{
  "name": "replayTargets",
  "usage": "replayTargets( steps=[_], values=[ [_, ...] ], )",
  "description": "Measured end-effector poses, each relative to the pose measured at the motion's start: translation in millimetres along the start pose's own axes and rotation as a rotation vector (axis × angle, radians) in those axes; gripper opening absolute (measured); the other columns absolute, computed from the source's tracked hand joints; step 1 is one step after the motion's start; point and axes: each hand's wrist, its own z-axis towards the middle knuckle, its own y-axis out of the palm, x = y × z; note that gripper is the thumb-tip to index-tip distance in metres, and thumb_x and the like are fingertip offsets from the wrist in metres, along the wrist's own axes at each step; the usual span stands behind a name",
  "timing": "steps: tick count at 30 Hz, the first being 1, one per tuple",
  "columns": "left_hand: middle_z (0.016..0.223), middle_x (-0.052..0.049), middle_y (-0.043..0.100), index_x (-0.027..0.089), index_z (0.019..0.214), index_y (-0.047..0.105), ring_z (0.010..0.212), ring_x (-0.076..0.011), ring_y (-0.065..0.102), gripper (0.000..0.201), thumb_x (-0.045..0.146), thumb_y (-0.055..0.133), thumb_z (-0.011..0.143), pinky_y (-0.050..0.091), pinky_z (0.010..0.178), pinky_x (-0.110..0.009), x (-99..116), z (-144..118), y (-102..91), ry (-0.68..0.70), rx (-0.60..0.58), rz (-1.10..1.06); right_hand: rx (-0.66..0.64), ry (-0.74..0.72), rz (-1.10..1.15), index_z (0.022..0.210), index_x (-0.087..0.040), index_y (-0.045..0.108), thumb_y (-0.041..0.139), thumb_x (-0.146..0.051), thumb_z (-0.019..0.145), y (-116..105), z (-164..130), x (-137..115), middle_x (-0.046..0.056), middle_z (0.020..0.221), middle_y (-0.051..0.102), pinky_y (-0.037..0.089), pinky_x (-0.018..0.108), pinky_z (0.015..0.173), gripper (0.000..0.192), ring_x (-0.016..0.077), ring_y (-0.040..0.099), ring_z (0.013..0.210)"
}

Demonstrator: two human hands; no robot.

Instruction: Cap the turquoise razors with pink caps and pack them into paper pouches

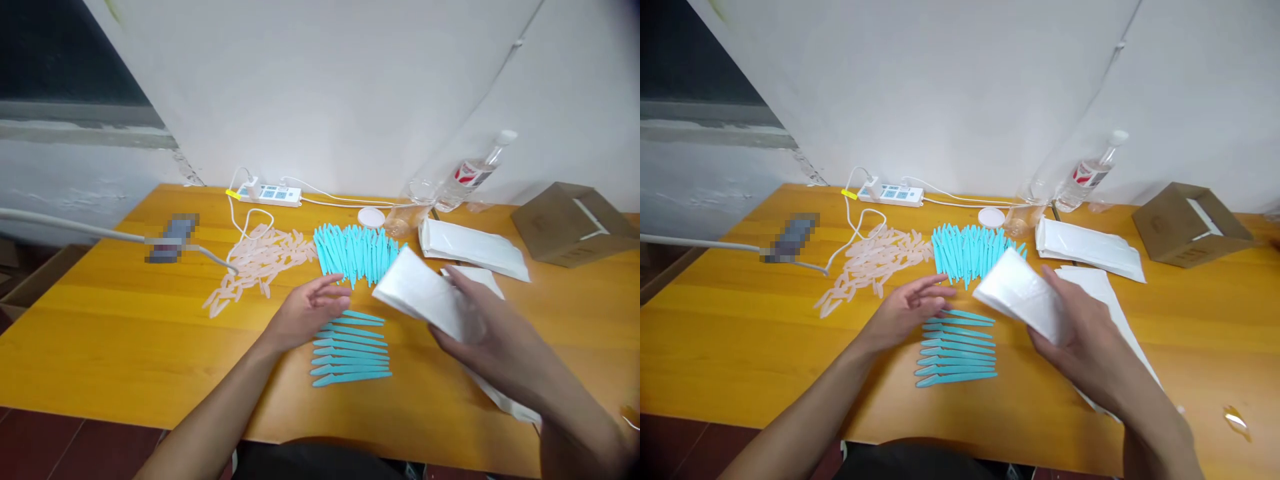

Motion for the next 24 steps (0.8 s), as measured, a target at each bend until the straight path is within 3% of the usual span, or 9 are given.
replayTargets(
  steps=[5, 8, 11, 13, 16, 18, 19, 22, 24],
  values=[
    [0.111, -0.012, 0.073, 0.017, 0.137, 0.055, 0.081, -0.0181, 0.072, 0.069, 0.043, 0.082, 0.078, 0.058, 0.070, -0.029, 10, 20, 23.0, -0.064, -0.092, -0.152, -0.127, -0.113, 0.119, 0.156, -0.035, 0.031, 0.067, -0.037, 0.085, 7, 8, -37, 0.008, 0.146, 0.054, 0.047, 0.054, 0.104, 0.080, 0.0343, 0.055, 0.129],
    [0.096, -0.008, 0.074, 0.014, 0.122, 0.063, 0.073, -0.0146, 0.070, 0.057, 0.043, 0.082, 0.077, 0.056, 0.065, -0.025, 16, 32, 22.0, 0.004, -0.001, -0.157, -0.152, 0.093, 0.310, 0.154, -0.032, 0.037, 0.077, -0.047, 0.078, 11, 6, -40, 0.010, 0.136, 0.062, 0.053, 0.053, 0.095, 0.087, 0.0348, 0.064, 0.116],
    [0.096, -0.008, 0.075, 0.013, 0.123, 0.062, 0.076, -0.0154, 0.070, 0.059, 0.044, 0.082, 0.078, 0.056, 0.068, -0.025, 27, 40, 28.2, 0.093, 0.121, -0.216, -0.172, 0.409, 0.804, 0.144, -0.024, 0.052, 0.077, -0.053, 0.078, 21, 3, -47, 0.010, 0.111, 0.074, 0.061, 0.046, 0.077, 0.077, 0.0308, 0.072, 0.093],
    [0.107, -0.011, 0.074, 0.015, 0.135, 0.054, 0.085, -0.0183, 0.071, 0.070, 0.044, 0.082, 0.077, 0.057, 0.072, -0.028, 31, 37, 39.1, 0.065, 0.102, -0.252, -0.057, 0.603, 1.157, 0.127, -0.019, 0.065, 0.076, -0.051, 0.079, 32, 6, -54, 0.009, 0.099, 0.077, 0.062, 0.041, 0.071, 0.059, 0.0283, 0.074, 0.085],
    [0.120, -0.012, 0.071, 0.022, 0.146, 0.043, 0.096, -0.0205, 0.071, 0.089, 0.035, 0.089, 0.072, 0.057, 0.078, -0.029, 26, 19, 56.5, -0.068, -0.105, -0.244, 0.403, 0.816, 1.418, 0.105, -0.018, 0.071, 0.083, -0.045, 0.073, 48, 11, -66, 0.006, 0.091, 0.078, 0.063, 0.036, 0.069, 0.044, 0.0253, 0.075, 0.081],
    [0.114, -0.010, 0.072, 0.021, 0.140, 0.050, 0.092, -0.0193, 0.071, 0.080, 0.032, 0.089, 0.071, 0.057, 0.076, -0.028, 15, 7, 62.9, -0.107, -0.232, -0.233, 0.627, 0.864, 1.449, 0.100, -0.019, 0.070, 0.085, -0.044, 0.070, 54, 7, -69, 0.004, 0.091, 0.078, 0.063, 0.034, 0.070, 0.041, 0.0238, 0.075, 0.083],
    [0.107, -0.008, 0.073, 0.019, 0.133, 0.055, 0.087, -0.0179, 0.071, 0.068, 0.032, 0.087, 0.074, 0.057, 0.073, -0.027, 10, 4, 63.8, -0.099, -0.245, -0.225, 0.652, 0.863, 1.434, 0.098, -0.019, 0.070, 0.083, -0.046, 0.071, 53, 1, -68, 0.005, 0.092, 0.077, 0.064, 0.035, 0.070, 0.040, 0.0238, 0.074, 0.084],
    [0.086, -0.003, 0.070, 0.015, 0.109, 0.061, 0.069, -0.0129, 0.066, 0.039, 0.037, 0.078, 0.081, 0.056, 0.062, -0.024, 4, 10, 60.1, -0.043, -0.129, -0.136, 0.384, 0.759, 1.169, 0.093, -0.018, 0.074, 0.077, -0.054, 0.074, 34, -34, -52, 0.008, 0.086, 0.076, 0.064, 0.041, 0.068, 0.040, 0.0279, 0.073, 0.080],
    [0.081, -0.001, 0.068, 0.014, 0.101, 0.061, 0.065, -0.0116, 0.064, 0.032, 0.035, 0.076, 0.083, 0.055, 0.058, -0.023, 11, 23, 57.4, -0.022, -0.123, -0.049, 0.172, 0.548, 0.700, 0.091, -0.023, 0.076, 0.083, -0.046, 0.071, 11, -59, -37, 0.007, 0.082, 0.075, 0.063, 0.050, 0.075, 0.031, 0.0334, 0.073, 0.083]
  ],
)
